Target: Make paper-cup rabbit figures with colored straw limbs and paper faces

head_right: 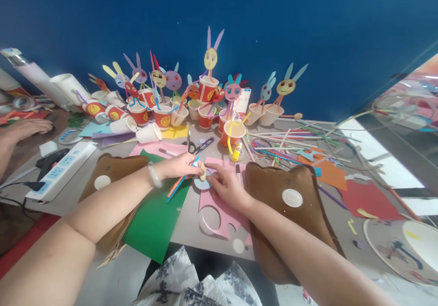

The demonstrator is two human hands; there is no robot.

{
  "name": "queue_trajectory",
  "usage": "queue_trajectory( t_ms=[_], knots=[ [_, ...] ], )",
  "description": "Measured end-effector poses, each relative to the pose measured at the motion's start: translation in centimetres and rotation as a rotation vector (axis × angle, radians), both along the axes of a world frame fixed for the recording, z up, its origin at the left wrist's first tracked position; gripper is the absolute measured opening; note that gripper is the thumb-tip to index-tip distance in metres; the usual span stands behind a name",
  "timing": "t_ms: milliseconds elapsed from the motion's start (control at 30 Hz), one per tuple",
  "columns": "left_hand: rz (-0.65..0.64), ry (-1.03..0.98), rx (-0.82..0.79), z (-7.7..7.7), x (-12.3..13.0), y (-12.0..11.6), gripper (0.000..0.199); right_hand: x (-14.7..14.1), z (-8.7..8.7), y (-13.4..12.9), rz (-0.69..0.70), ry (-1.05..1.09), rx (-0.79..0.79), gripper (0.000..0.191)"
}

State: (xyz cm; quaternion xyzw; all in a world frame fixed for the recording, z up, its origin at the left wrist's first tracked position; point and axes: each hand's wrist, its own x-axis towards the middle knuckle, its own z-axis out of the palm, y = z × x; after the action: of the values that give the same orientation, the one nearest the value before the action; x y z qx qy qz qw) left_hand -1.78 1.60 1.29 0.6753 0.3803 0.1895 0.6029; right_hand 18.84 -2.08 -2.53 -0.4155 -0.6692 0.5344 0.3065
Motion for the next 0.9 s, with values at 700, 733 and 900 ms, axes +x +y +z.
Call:
queue_trajectory(
  t_ms=[700,733,900],
  knots=[
    [0.197,0.203,0.323,-1.5,-0.6,1.5,0.015,0.0,0.1,-0.3,0.3,-0.454,0.88,0.024],
    [0.217,0.193,0.327,-1.4,-0.6,1.5,0.015,0.0,0.1,-0.2,0.337,-0.476,0.881,0.024],
    [0.295,0.098,0.3,-0.2,-0.7,1.3,0.019,0.1,0.3,-0.1,0.39,-0.55,0.904,0.023]
  ],
)
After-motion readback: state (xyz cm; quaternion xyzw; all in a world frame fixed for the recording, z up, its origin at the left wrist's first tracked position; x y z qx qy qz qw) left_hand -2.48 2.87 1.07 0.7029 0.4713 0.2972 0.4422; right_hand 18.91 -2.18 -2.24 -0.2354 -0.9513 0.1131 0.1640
